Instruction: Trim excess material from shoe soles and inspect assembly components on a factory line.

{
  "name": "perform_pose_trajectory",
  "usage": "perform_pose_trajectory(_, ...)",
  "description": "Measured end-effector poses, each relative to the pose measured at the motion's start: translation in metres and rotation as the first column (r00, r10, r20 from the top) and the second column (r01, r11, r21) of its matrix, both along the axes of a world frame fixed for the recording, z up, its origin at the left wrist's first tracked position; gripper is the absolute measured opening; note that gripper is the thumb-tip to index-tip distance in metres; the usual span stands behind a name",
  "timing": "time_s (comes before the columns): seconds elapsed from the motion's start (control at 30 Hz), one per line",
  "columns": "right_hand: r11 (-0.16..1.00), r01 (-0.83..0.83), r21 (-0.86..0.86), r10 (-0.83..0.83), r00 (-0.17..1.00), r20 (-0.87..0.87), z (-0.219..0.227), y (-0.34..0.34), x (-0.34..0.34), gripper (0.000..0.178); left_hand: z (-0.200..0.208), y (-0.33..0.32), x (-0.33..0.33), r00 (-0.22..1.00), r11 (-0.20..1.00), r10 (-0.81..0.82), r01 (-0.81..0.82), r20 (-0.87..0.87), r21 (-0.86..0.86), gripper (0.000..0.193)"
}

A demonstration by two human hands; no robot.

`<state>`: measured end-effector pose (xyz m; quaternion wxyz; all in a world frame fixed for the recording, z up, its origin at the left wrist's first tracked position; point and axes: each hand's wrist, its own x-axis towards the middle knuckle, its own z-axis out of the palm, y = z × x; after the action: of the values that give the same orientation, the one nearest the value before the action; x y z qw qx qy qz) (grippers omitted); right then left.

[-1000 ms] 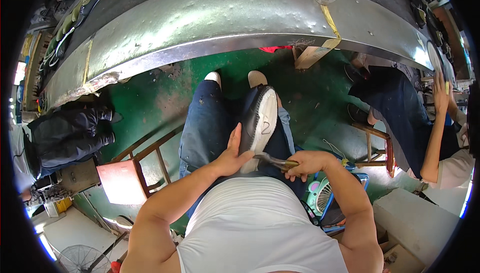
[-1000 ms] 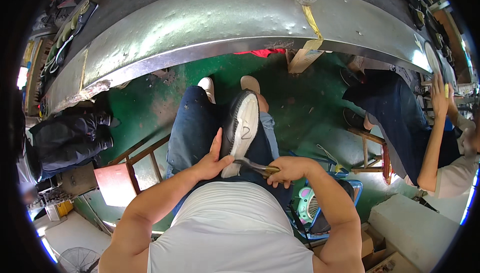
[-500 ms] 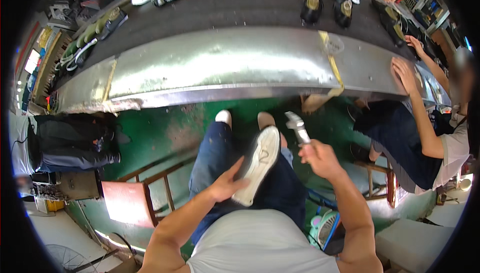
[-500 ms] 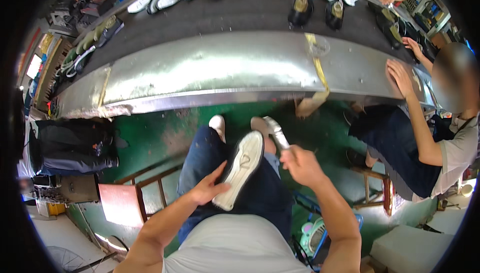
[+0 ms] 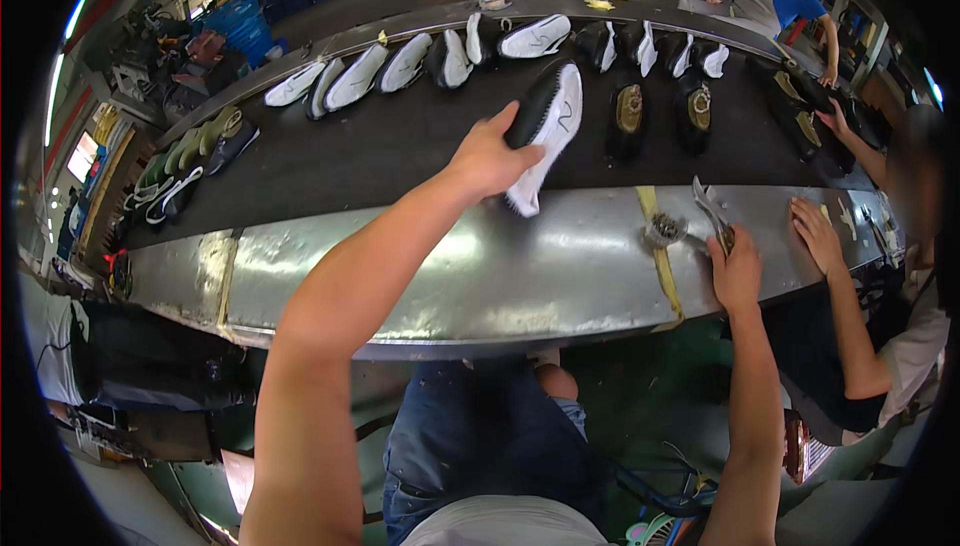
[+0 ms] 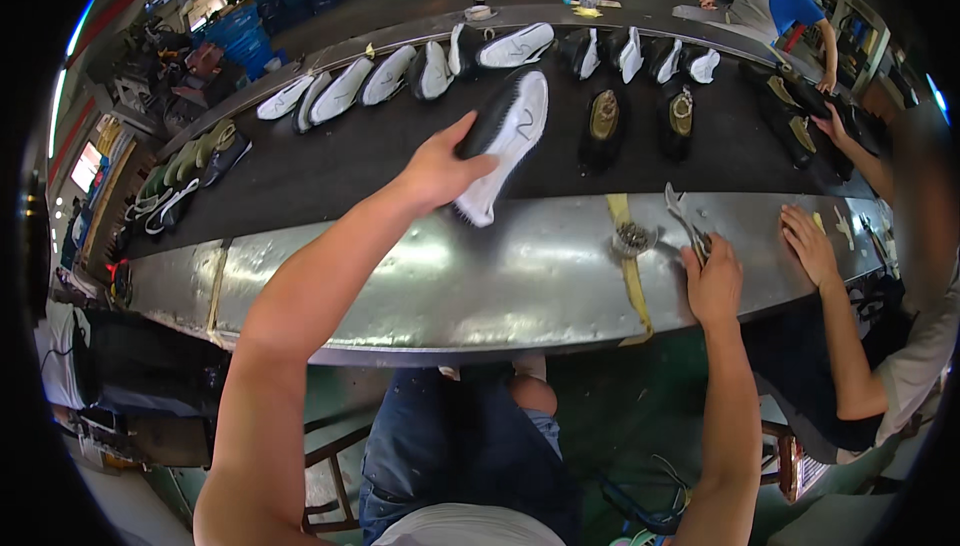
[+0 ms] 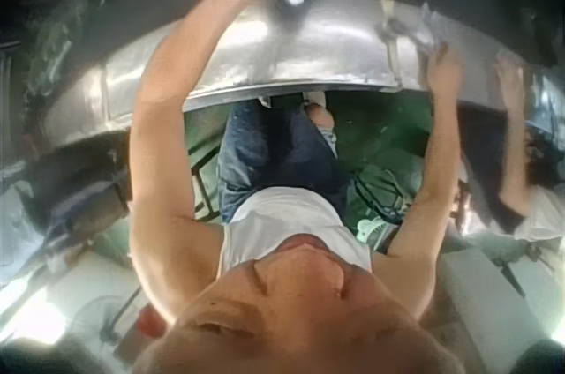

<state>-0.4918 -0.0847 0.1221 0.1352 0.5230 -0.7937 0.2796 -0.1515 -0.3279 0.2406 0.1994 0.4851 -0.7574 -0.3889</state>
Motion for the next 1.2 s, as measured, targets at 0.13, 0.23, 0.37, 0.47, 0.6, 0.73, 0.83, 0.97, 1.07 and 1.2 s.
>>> perform_pose_trajectory(0.13,0.998,0.007,0.06,-0.013,0.995,0.1,0.014,-0.01,0.006,0.046,-0.043,-0.06,-0.063,0.753,0.68,0.124,0.41,0.646,-0.608,0.064)
perform_pose_trajectory(0.23,0.999,0.006,0.045,-0.01,0.996,0.09,0.008,-0.008,-0.004,0.045,-0.056,-0.063,-0.092,0.751,0.661,-0.05,0.519,0.659,-0.542,0.051)
perform_pose_trajectory(0.37,0.998,0.014,0.064,-0.019,0.996,0.083,0.014,-0.007,-0.007,0.046,-0.02,-0.123,-0.078,0.994,0.922,0.049,-0.008,0.095,-0.388,0.042)
perform_pose_trajectory(0.47,0.998,0.011,0.064,-0.017,0.995,0.099,0.014,-0.015,0.001,0.047,-0.062,-0.228,-0.059,0.978,0.847,0.205,-0.2,-0.044,-0.492,0.044)
perform_pose_trajectory(0.6,0.993,0.045,0.108,-0.061,0.987,0.148,0.011,-0.009,0.001,0.049,-0.085,-0.296,-0.099,0.933,0.879,0.307,-0.201,0.19,-0.432,0.077)
perform_pose_trajectory(0.73,0.986,0.07,0.148,-0.092,0.984,0.149,0.015,-0.013,0.009,0.05,-0.096,-0.36,-0.13,0.917,0.901,0.337,-0.248,0.214,-0.355,0.097)
perform_pose_trajectory(0.83,0.98,0.093,0.177,-0.124,0.977,0.173,0.016,-0.015,0.014,0.05,-0.094,-0.398,-0.139,0.926,0.941,0.298,-0.245,0.233,-0.232,0.102)
perform_pose_trajectory(0.97,0.974,0.088,0.207,-0.122,0.98,0.16,0.024,-0.02,0.018,0.05,-0.088,-0.406,-0.143,0.857,0.949,0.176,-0.017,0.484,-0.315,0.092)
perform_pose_trajectory(1.07,0.98,0.079,0.183,-0.11,0.98,0.164,0.019,-0.025,0.018,0.049,-0.09,-0.383,-0.125,0.838,0.926,0.191,0.019,0.511,-0.377,0.089)
perform_pose_trajectory(1.2,0.991,0.039,0.125,-0.054,0.991,0.121,0.014,-0.022,0.017,0.049,-0.069,-0.31,-0.089,0.856,0.95,0.161,0.001,0.492,-0.313,0.086)
